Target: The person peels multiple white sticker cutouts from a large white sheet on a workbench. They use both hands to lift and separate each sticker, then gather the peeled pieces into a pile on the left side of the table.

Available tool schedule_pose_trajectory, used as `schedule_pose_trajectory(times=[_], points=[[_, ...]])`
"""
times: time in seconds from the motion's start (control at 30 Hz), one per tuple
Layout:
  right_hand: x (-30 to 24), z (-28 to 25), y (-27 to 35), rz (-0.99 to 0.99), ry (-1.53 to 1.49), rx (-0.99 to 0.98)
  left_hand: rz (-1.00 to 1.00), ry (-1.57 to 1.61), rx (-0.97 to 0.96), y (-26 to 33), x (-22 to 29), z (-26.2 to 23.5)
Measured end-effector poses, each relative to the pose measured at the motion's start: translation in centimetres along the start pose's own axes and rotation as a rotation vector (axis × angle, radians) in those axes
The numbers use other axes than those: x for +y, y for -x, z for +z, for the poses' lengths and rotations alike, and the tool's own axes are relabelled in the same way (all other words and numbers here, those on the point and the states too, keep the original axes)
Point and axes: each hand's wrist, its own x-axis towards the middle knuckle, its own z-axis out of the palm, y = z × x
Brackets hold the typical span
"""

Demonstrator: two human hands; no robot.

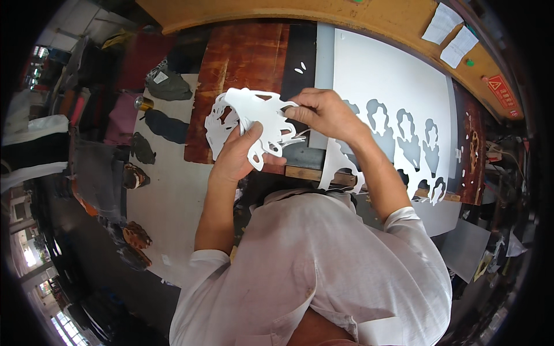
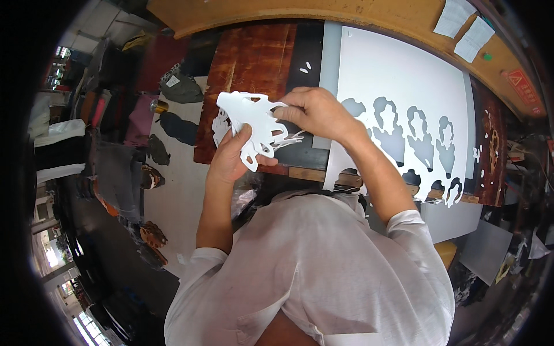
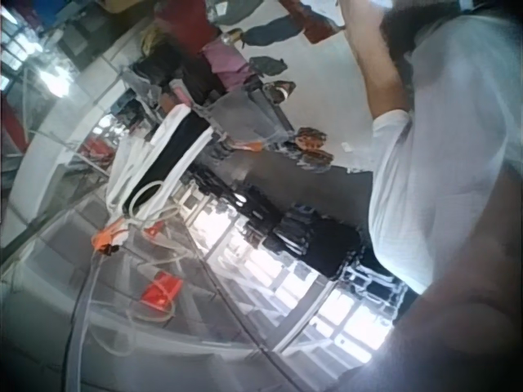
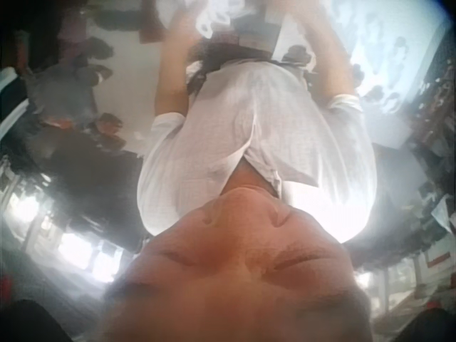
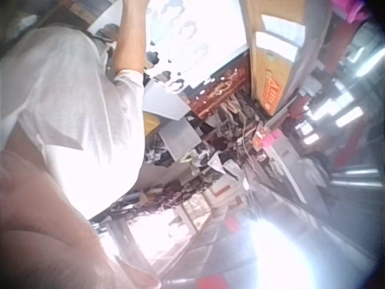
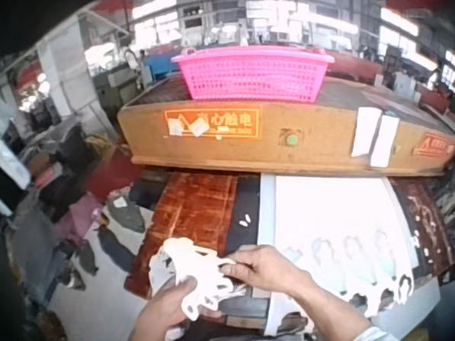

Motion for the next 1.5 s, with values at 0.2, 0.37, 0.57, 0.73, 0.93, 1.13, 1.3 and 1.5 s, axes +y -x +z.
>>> schedule_pose_trajectory(times=[0.2, 0.37, 0.57, 0.73, 0.93, 1.13, 1.3, 1.5], points=[[-2.0, -2.9, -1.3, -0.176, 0.312, -0.028, 0.116, -0.167, 0.079, -1.6, -0.2, 1.4], [-2.2, -3.7, -1.4, 0.075, 0.327, -0.038, 0.117, -0.227, 0.077, -2.6, -0.3, 1.2], [-1.6, -6.0, -3.0, -0.230, 0.412, 0.321, 0.058, -0.080, -0.044, -3.3, -0.6, 0.0], [-2.4, -9.0, -2.1, 0.061, -0.201, 0.428, 0.070, 0.107, 0.069, -3.2, -1.0, -0.8], [-1.8, -3.4, 2.1, 0.418, -0.475, 0.022, 0.061, 0.331, 0.200, -4.5, -2.0, -1.5], [2.4, 4.1, 2.3, 0.585, -0.111, -0.087, 0.014, 0.081, 0.151, -3.6, -4.5, -1.6], [3.5, 3.7, 4.9, 0.248, 0.183, -0.111, -0.016, -0.052, 0.259, -2.2, -6.5, -0.2], [5.8, 4.7, 6.6, 0.348, -0.411, 0.021, 0.069, -0.444, 0.227, -2.1, -3.5, 0.0]])
